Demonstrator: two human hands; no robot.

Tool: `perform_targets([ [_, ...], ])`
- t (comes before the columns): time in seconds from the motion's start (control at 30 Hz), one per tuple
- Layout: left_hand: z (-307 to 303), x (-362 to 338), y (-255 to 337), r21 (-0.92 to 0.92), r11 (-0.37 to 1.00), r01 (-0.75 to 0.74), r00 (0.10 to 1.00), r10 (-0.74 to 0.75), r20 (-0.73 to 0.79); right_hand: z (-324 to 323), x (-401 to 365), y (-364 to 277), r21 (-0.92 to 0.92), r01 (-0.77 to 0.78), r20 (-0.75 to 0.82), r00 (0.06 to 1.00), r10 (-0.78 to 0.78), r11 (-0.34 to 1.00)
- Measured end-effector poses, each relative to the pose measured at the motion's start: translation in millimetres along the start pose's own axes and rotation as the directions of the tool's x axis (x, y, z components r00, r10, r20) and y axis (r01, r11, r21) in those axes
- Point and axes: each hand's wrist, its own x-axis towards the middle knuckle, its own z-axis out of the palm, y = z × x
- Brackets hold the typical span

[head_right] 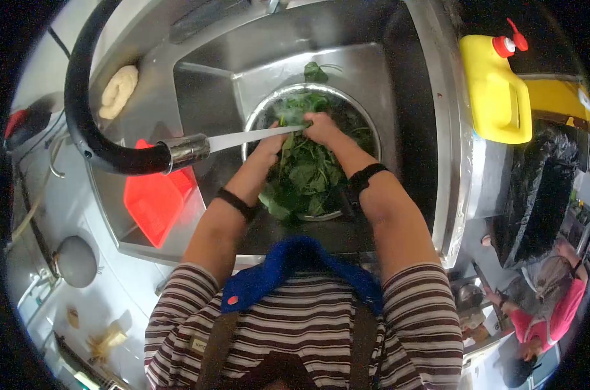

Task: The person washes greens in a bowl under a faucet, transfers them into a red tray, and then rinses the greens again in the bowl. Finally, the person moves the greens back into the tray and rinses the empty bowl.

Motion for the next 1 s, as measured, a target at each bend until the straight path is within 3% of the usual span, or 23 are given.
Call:
perform_targets([
  [0.07, -6, -14, -4, -0.132, 0.991, 0.035, 0.997, -0.025, 0.077, -1, -12, 6, 0.305, 0.121, -0.009, 0.992, -0.124, 0.945],
  [0.1, 11, -58, 39, -0.053, 0.995, 0.087, 0.996, -0.088, -0.011, -3, -17, 12, 0.419, 0.211, -0.031, 0.975, -0.219, 0.883],
  [0.13, 0, -64, 34, -0.138, 0.990, 0.039, 0.999, -0.034, 0.039, -2, -23, 16, 0.524, 0.295, -0.064, 0.949, -0.309, 0.799],
  [0.2, -9, -96, 50, 0.004, 0.999, -0.040, 0.995, 0.040, 0.095, -31, -70, -20, 0.551, 0.299, -0.009, 0.936, -0.353, 0.779],
  [0.3, -22, -131, 65, -0.020, 0.904, -0.428, 0.879, 0.421, 0.225, -57, -106, -39, 0.631, 0.391, -0.038, 0.879, -0.476, 0.670],
  [0.33, -25, -136, 66, 0.132, 0.865, -0.484, 0.868, 0.454, 0.201, -57, -104, -31, 0.637, 0.424, -0.046, 0.855, -0.517, 0.644],
  [0.4, -29, -144, 70, 0.424, 0.720, -0.549, 0.830, 0.529, 0.176, -47, -114, -20, 0.285, 0.497, -0.108, 0.866, -0.488, 0.819],
  [0.43, -33, -147, 71, 0.475, 0.643, -0.601, 0.785, 0.587, 0.199, -50, -113, -20, 0.084, 0.502, -0.149, 0.861, -0.487, 0.861],
  [0.53, -42, -148, 67, 0.583, 0.514, -0.629, 0.679, 0.729, 0.090, -68, -124, -22, 0.351, 0.526, -0.222, 0.850, -0.477, 0.774],
  [0.57, -41, -146, 62, 0.586, 0.524, -0.618, 0.670, 0.741, 0.045, -65, -116, -9, 0.127, 0.520, -0.292, 0.833, -0.470, 0.844],
  [0.67, -24, -131, 32, 0.748, 0.281, -0.601, 0.573, 0.804, 0.158, -59, -116, 8, -0.335, 0.536, -0.430, 0.645, -0.632, 0.775],
  [0.7, -18, -119, 9, 0.849, 0.186, -0.494, 0.652, 0.726, 0.220, -60, -112, 19, -0.371, 0.570, -0.420, 0.601, -0.680, 0.733],
  [0.73, -9, -113, -11, 0.918, 0.068, -0.390, 0.734, 0.624, 0.266, -50, -112, 29, -0.491, 0.546, -0.299, 0.626, -0.720, 0.679],
  [0.8, 26, -119, -18, 0.948, -0.125, -0.292, 0.926, 0.211, 0.313, -40, -101, 44, -0.718, 0.491, -0.074, 0.652, -0.755, 0.494],
  [0.83, 35, -116, -23, 0.945, -0.147, -0.291, 0.939, 0.142, 0.312, -34, -102, 46, -0.640, 0.497, 0.111, 0.815, -0.569, 0.586],
  [0.93, 46, -91, -50, 0.939, -0.202, -0.277, 0.961, -0.066, 0.269, -12, -100, 51, -0.750, 0.467, 0.278, 0.865, -0.418, 0.469],
  [1.0, 47, -62, -64, 0.934, -0.241, -0.263, 0.957, -0.189, 0.220, -1, -82, 58, -0.769, 0.441, 0.296, 0.888, -0.353, 0.463],
])
